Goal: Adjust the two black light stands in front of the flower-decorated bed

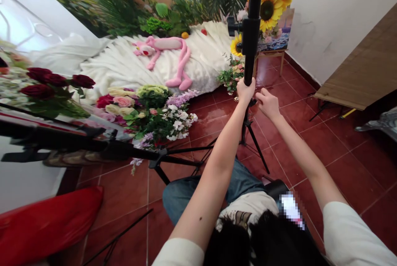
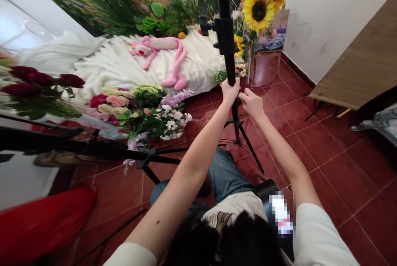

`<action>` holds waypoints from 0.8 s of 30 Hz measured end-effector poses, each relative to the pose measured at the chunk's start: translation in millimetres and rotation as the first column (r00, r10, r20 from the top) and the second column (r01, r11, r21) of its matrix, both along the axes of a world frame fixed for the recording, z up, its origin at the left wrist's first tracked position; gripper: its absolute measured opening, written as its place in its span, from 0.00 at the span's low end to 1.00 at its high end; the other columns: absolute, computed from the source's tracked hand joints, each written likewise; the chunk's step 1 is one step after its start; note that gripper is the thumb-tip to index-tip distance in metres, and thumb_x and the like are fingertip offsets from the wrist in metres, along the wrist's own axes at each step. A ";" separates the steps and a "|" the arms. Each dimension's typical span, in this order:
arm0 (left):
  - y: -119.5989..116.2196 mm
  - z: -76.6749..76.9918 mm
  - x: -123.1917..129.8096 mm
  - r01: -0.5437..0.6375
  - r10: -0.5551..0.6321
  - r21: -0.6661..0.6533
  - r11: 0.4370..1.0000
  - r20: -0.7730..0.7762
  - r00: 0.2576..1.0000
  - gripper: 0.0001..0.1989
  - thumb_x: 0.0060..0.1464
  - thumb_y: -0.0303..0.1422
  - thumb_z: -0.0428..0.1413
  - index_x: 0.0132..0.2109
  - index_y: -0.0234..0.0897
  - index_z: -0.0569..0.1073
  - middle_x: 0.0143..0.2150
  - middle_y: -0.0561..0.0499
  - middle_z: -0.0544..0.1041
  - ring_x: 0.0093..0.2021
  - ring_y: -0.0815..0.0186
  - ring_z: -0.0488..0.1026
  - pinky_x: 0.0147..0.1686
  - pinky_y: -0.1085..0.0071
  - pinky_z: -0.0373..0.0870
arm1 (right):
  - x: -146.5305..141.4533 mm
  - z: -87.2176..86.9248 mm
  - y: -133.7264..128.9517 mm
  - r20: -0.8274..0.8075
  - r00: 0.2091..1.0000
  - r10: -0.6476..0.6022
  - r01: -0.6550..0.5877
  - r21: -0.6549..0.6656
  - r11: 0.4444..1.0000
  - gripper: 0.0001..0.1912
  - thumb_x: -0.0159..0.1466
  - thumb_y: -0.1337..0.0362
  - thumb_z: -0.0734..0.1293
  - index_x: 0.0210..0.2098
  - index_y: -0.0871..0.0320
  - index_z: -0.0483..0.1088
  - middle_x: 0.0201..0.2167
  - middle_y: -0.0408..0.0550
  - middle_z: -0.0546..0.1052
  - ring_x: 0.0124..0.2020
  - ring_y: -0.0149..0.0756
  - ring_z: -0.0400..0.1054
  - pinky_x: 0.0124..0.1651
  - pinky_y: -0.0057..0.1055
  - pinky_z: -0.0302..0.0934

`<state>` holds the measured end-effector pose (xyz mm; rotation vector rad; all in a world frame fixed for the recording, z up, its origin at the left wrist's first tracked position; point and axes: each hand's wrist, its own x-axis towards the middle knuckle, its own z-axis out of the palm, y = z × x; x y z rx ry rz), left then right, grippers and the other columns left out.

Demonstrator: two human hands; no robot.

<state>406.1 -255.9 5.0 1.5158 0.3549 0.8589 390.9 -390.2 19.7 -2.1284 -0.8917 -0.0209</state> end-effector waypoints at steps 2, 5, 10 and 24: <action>0.5 -0.6 0.6 -0.006 0.006 -0.029 1.000 -0.011 1.000 0.13 0.52 0.42 0.64 0.33 0.39 0.73 0.26 0.52 0.74 0.37 0.61 0.78 0.36 0.69 0.71 | -2.3 -1.5 1.9 -0.010 0.996 -0.085 0.086 0.071 0.994 0.06 0.64 0.69 0.60 0.30 0.55 0.60 0.36 0.48 0.67 0.41 0.39 0.64 0.41 0.30 0.57; 1.6 -1.8 1.5 -0.015 0.014 -0.042 0.999 -0.016 1.000 0.13 0.52 0.42 0.63 0.32 0.39 0.72 0.26 0.52 0.74 0.36 0.61 0.78 0.35 0.69 0.71 | -9.9 -12.8 9.6 -0.139 0.978 -0.156 0.178 0.160 0.971 0.06 0.66 0.61 0.63 0.36 0.53 0.59 0.34 0.46 0.68 0.37 0.37 0.64 0.42 0.32 0.60; 2.4 -2.7 0.6 -0.034 0.033 -0.031 0.999 -0.032 0.999 0.12 0.52 0.40 0.63 0.30 0.38 0.72 0.24 0.52 0.73 0.35 0.62 0.77 0.36 0.70 0.71 | -25.3 -30.0 16.1 -0.009 0.998 -0.062 0.063 0.212 0.975 0.09 0.62 0.66 0.63 0.41 0.53 0.59 0.38 0.48 0.70 0.42 0.39 0.66 0.48 0.37 0.62; 3.3 -5.1 4.8 -0.074 0.072 -0.021 0.997 -0.062 0.995 0.16 0.51 0.35 0.62 0.22 0.39 0.65 0.19 0.56 0.65 0.24 0.70 0.66 0.28 0.73 0.61 | 32.0 150.0 69.3 0.483 0.873 -0.068 -0.111 0.332 0.937 0.45 0.59 0.46 0.69 0.66 0.54 0.45 0.66 0.61 0.57 0.69 0.54 0.56 0.57 0.46 0.70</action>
